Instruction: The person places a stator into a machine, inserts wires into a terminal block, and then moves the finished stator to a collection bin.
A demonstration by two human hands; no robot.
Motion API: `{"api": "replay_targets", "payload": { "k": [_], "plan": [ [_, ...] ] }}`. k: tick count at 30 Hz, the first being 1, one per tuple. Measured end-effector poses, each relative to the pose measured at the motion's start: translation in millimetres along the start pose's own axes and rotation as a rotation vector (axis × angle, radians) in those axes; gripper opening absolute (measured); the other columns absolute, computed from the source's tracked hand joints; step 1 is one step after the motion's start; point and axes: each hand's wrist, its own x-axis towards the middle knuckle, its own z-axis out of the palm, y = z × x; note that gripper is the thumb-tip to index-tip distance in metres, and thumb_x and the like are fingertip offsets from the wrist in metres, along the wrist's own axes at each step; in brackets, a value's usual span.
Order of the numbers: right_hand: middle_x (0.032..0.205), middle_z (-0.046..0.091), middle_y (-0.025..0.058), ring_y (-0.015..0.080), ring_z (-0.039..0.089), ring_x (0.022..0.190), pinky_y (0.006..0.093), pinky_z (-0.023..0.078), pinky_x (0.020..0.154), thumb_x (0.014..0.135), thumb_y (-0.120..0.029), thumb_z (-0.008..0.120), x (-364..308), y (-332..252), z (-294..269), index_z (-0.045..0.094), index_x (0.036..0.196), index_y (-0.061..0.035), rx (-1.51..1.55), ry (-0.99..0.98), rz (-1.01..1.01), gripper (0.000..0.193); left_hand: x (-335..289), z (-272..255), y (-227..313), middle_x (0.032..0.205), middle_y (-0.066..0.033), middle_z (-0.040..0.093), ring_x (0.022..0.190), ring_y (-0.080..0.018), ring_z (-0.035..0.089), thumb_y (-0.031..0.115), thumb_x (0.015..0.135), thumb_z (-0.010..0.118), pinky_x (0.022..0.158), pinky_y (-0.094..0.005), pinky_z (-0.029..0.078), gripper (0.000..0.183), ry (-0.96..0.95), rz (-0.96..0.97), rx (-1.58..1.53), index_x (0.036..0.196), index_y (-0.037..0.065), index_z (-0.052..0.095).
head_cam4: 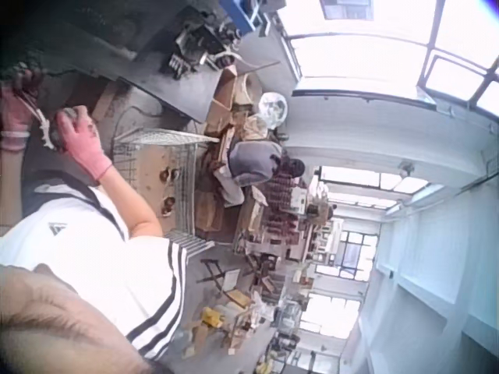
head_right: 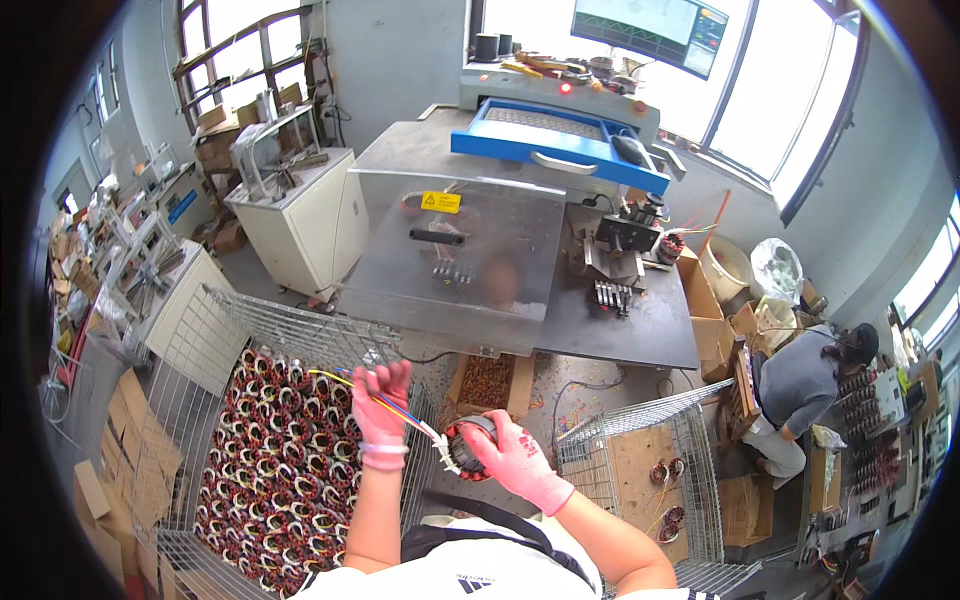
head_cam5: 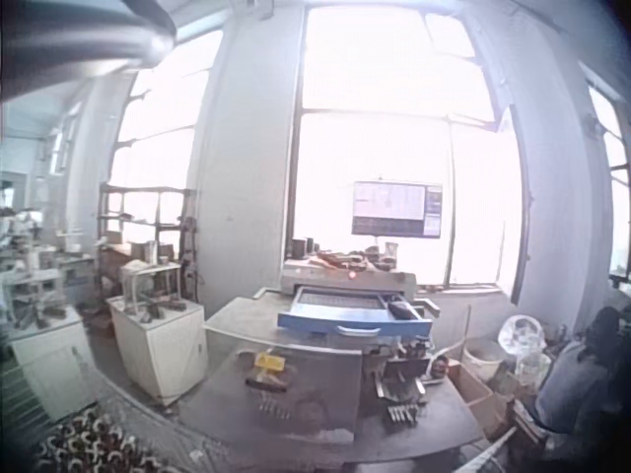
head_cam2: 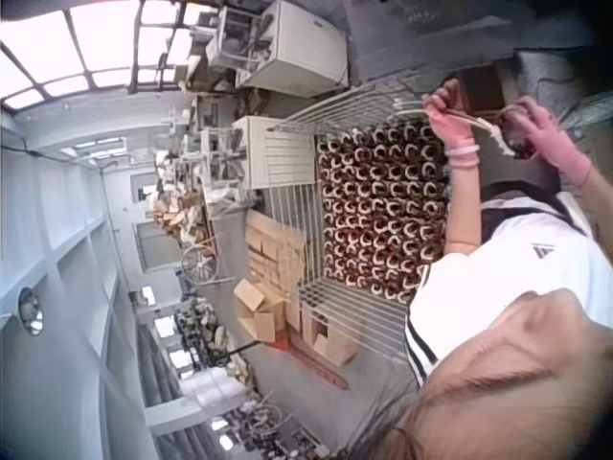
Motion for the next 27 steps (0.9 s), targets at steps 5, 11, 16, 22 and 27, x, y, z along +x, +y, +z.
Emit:
{"api": "replay_targets", "payload": {
  "k": [5, 11, 16, 22, 27],
  "plan": [
    [0.100, 0.067, 0.0219, 0.0313, 0.067, 0.093, 0.0389, 0.052, 0.080, 0.092, -0.031, 0.062, -14.7, 14.7, -58.9, 0.054, 0.115, 0.0015, 0.008, 0.055, 0.003, 0.040, 43.9, -29.4, 91.1, 0.071, -0.0068, 0.062, 0.074, -0.0256, 0.065, 0.025, 0.096, 0.053, 0.093, -0.0498, 0.052, 0.035, 0.019, 0.459, 0.090, 0.066, 0.007, 0.055],
    [0.098, 0.067, 0.0201, 0.0308, 0.066, 0.091, 0.0388, 0.051, 0.080, 0.092, -0.031, 0.062, 26.5, 91.6, -140.8, 0.054, 0.117, 0.0010, -0.019, 0.221, 0.017, 0.041, 47.7, -122.1, 33.2, 0.076, -0.0128, 0.066, 0.082, -0.0279, 0.067, 0.030, 0.089, 0.056, 0.082, -0.0364, 0.053, 0.029, -0.276, 0.002, 2.193, 0.080, 0.003, 0.062],
    [0.098, 0.067, 0.0198, 0.0312, 0.066, 0.092, 0.0397, 0.051, 0.080, 0.090, -0.030, 0.063, 55.1, 137.8, -202.6, 0.055, 0.116, -0.0007, 0.060, 0.274, 0.010, 0.040, 14.0, 61.9, -115.3, 0.075, -0.0091, 0.067, 0.060, -0.0205, 0.063, 0.037, 0.093, 0.056, 0.055, -0.0289, 0.049, 0.045, -0.575, -0.316, 1.972, 0.118, 0.001, 0.061],
    [0.097, 0.066, 0.0206, 0.0328, 0.065, 0.091, 0.0386, 0.051, 0.080, 0.089, -0.027, 0.064, 91.7, 162.5, -265.5, 0.055, 0.115, -0.0009, -0.016, 0.206, -0.030, 0.038, 69.7, 152.2, -256.7, 0.062, 0.0030, 0.055, 0.044, -0.0018, 0.040, 0.032, 0.098, 0.055, 0.040, -0.0172, 0.026, 0.036, -0.216, -0.626, 1.138, 0.112, -0.001, 0.063],
    [0.095, 0.061, 0.0184, 0.0371, 0.062, 0.086, 0.0425, 0.051, 0.074, 0.085, -0.026, 0.065, 130.6, 195.9, -302.2, 0.057, 0.110, -0.0016, -0.166, 0.272, -0.228, 0.036, 80.7, 140.6, -302.8, 0.059, 0.0035, 0.052, 0.045, -0.0012, 0.043, 0.031, 0.098, 0.056, 0.041, -0.0152, 0.030, 0.030, 0.009, -0.504, 1.031, 0.094, 0.002, 0.064]
  ]
}}
